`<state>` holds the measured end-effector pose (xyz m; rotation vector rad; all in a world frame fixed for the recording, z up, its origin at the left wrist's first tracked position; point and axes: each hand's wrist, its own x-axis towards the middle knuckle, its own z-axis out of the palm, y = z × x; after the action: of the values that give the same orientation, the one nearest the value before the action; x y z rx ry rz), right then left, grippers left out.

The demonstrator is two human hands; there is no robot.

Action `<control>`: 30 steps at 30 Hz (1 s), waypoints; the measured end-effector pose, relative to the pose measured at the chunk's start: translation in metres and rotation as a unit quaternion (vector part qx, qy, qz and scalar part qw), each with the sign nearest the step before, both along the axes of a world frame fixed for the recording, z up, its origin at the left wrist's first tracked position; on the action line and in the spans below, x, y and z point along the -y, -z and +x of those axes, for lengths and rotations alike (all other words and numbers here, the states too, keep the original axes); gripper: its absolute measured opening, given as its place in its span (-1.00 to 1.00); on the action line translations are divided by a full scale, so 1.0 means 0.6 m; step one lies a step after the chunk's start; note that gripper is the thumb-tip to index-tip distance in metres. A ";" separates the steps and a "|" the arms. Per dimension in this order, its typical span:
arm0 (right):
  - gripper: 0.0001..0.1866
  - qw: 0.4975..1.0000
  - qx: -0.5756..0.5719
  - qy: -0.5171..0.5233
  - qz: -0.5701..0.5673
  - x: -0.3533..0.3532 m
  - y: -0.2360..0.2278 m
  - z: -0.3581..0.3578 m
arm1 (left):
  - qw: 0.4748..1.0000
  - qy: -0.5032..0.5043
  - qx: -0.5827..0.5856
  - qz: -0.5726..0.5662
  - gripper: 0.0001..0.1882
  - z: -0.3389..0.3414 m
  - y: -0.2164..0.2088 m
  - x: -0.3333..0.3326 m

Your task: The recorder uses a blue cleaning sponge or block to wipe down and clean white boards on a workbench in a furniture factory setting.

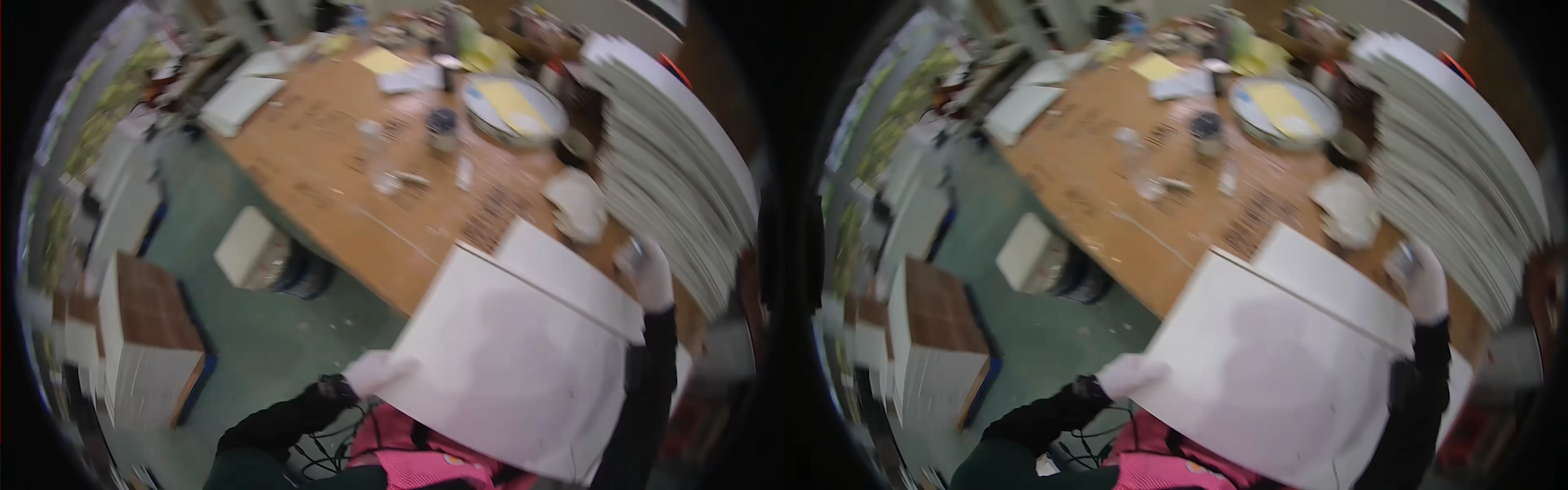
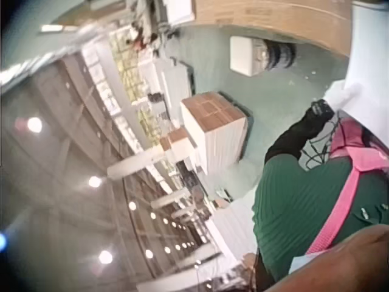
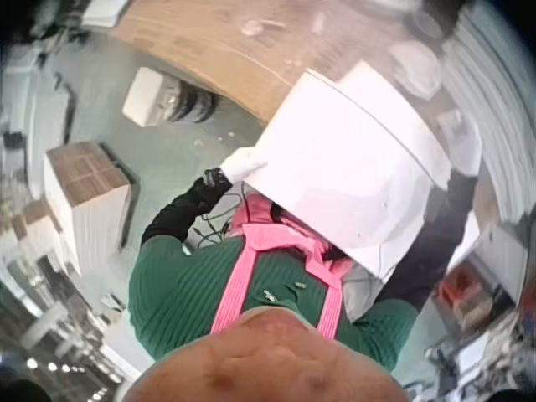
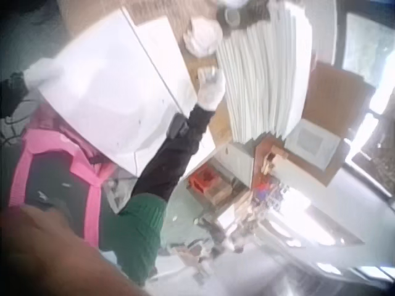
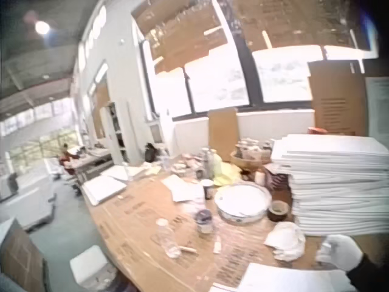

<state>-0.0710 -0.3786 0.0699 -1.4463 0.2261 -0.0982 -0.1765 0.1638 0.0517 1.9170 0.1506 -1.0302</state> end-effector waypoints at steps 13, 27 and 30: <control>-0.85 0.996 0.004 -0.041 0.084 -0.227 -0.131 -0.001 | 0.994 -0.071 -0.046 -0.062 -0.23 -0.020 -0.033 0.018; -0.55 0.905 -0.064 -0.183 0.380 -0.324 -0.110 -0.009 | 0.977 -0.137 -0.068 -0.148 -0.51 -0.011 -0.017 -0.002; -0.55 0.911 -0.058 -0.177 0.367 -0.323 -0.109 -0.012 | 0.977 -0.135 -0.078 -0.146 -0.53 -0.018 -0.012 0.002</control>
<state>-0.0784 -0.1849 0.1355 -0.7182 0.0748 0.3428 -0.1872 0.1627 0.0587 1.5041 0.3216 -0.9586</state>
